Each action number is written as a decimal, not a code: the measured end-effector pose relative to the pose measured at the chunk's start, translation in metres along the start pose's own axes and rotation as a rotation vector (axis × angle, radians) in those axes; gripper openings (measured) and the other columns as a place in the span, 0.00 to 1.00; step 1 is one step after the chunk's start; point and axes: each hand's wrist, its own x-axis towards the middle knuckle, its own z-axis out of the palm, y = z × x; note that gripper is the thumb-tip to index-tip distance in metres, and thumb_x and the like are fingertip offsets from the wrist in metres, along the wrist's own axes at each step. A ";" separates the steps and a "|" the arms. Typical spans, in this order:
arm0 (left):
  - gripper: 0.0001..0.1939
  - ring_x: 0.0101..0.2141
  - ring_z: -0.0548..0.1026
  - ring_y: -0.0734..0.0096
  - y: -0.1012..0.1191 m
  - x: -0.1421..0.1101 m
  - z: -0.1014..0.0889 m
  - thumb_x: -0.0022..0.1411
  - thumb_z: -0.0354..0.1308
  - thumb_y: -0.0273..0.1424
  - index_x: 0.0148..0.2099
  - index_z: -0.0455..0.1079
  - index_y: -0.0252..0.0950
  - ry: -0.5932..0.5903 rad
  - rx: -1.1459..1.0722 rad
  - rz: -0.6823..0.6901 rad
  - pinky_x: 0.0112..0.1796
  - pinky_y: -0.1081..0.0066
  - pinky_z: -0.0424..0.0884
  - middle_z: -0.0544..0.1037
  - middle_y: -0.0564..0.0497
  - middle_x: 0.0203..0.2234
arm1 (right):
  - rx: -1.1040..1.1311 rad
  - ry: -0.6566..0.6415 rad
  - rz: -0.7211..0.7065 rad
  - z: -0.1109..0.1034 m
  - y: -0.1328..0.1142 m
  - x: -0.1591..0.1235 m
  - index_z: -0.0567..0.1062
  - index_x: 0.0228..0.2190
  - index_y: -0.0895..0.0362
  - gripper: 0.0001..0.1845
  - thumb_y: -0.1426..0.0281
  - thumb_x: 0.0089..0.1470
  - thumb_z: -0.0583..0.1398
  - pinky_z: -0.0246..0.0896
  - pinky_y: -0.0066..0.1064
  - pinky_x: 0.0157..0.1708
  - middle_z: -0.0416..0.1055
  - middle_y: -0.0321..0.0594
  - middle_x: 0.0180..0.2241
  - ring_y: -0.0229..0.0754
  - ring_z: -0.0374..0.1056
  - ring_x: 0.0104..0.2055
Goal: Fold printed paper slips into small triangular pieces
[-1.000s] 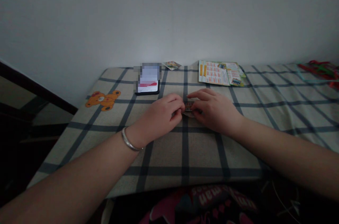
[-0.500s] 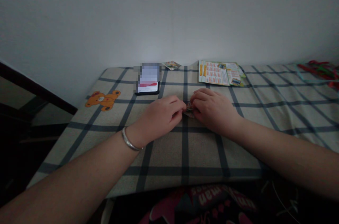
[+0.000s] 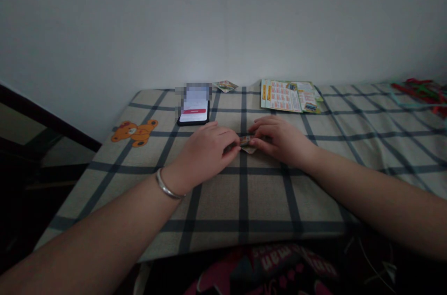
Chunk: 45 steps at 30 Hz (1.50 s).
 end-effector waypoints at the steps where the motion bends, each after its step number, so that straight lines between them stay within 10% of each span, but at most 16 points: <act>1: 0.04 0.40 0.73 0.65 -0.001 0.000 0.001 0.64 0.56 0.30 0.38 0.71 0.36 -0.003 -0.015 -0.010 0.50 0.60 0.65 0.78 0.52 0.35 | 0.014 -0.001 -0.005 -0.001 0.000 0.000 0.77 0.28 0.58 0.15 0.62 0.60 0.58 0.63 0.40 0.48 0.76 0.45 0.40 0.45 0.70 0.45; 10: 0.05 0.41 0.72 0.65 -0.012 -0.002 0.004 0.64 0.58 0.32 0.39 0.72 0.37 -0.028 -0.140 -0.091 0.43 0.65 0.68 0.76 0.51 0.36 | 0.162 -0.071 0.047 -0.006 0.002 -0.003 0.78 0.38 0.56 0.15 0.60 0.52 0.66 0.64 0.36 0.44 0.78 0.42 0.38 0.43 0.71 0.43; 22: 0.04 0.37 0.73 0.68 -0.010 -0.003 0.003 0.62 0.60 0.32 0.37 0.71 0.36 -0.011 -0.168 -0.164 0.38 0.68 0.67 0.76 0.52 0.35 | 0.055 -0.098 0.048 -0.008 0.002 -0.003 0.75 0.29 0.56 0.07 0.65 0.54 0.64 0.63 0.36 0.42 0.76 0.42 0.36 0.43 0.69 0.42; 34: 0.10 0.33 0.76 0.70 -0.005 -0.003 0.004 0.59 0.61 0.38 0.32 0.70 0.36 0.121 -0.439 -0.328 0.36 0.69 0.70 0.79 0.53 0.32 | 0.542 0.000 0.328 -0.001 0.001 -0.005 0.69 0.23 0.55 0.10 0.66 0.52 0.63 0.67 0.34 0.34 0.76 0.40 0.33 0.39 0.71 0.33; 45: 0.10 0.31 0.75 0.72 -0.007 0.000 0.004 0.58 0.61 0.37 0.32 0.68 0.36 0.140 -0.486 -0.363 0.32 0.71 0.69 0.78 0.53 0.29 | 0.510 0.087 0.390 0.003 -0.006 -0.005 0.69 0.24 0.55 0.11 0.65 0.50 0.64 0.63 0.30 0.25 0.75 0.37 0.26 0.37 0.68 0.26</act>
